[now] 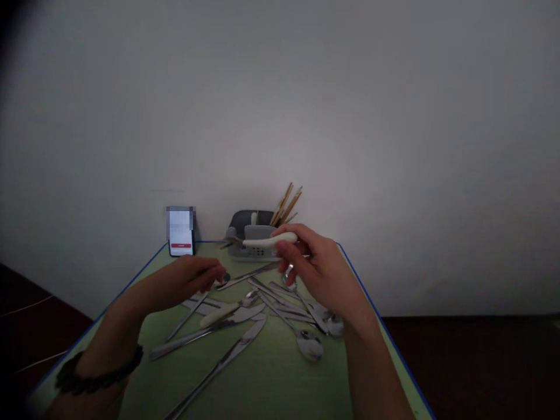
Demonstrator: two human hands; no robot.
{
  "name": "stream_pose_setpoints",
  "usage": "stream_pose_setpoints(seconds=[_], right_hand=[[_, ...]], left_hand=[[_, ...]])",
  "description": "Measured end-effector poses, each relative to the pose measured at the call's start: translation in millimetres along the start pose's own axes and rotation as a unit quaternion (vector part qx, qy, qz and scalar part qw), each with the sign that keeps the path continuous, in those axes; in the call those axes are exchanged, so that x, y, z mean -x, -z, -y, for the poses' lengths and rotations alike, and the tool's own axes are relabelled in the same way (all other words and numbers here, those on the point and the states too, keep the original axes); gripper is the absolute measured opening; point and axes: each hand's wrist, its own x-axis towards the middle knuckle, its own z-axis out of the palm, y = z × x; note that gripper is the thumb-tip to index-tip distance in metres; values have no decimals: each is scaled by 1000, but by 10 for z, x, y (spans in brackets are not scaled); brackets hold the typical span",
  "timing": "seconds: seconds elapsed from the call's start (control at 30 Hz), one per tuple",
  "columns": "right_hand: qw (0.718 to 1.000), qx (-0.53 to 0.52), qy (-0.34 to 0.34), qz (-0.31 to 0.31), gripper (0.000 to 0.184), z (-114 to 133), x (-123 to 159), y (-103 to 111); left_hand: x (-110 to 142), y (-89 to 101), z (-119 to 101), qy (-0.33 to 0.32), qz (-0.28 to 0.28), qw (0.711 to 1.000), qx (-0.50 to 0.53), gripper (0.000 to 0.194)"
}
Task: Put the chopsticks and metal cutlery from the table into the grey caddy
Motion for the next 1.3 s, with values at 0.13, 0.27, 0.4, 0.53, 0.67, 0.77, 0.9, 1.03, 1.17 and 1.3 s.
stream_pose_setpoints(seconds=[0.13,0.27,0.4,0.53,0.67,0.77,0.9,1.03,1.17,1.3], right_hand=[[989,135,35,-58,24,135,-211,-25],[938,339,77,-12,21,289,-740,-134],[876,471,77,73,22,244,-1321,-341],[824,542,28,164,29,9,-1706,-523],[804,558,3,207,29,-205,-1870,-683],[793,570,-12,215,31,-330,-1904,-820],[782,586,-28,210,39,-469,-1885,-970],[777,589,-36,219,36,-541,-1846,-1037],[776,593,-38,211,34,-564,-1856,-1040],[777,598,-39,192,36,-593,-1885,-1028]], left_hand=[[-81,-106,256,51,9,998,24,32],[-127,-206,415,113,50,992,-3,30],[-117,-197,409,100,64,993,8,31],[-94,-157,382,95,61,994,-1,31],[-89,-143,396,88,56,995,0,31],[-92,-134,411,91,64,994,-7,30],[-91,-124,411,93,72,993,-14,30],[-98,-141,397,93,72,993,-23,30],[-109,-161,393,91,76,993,-19,30],[-114,-162,404,93,72,993,-24,30]])
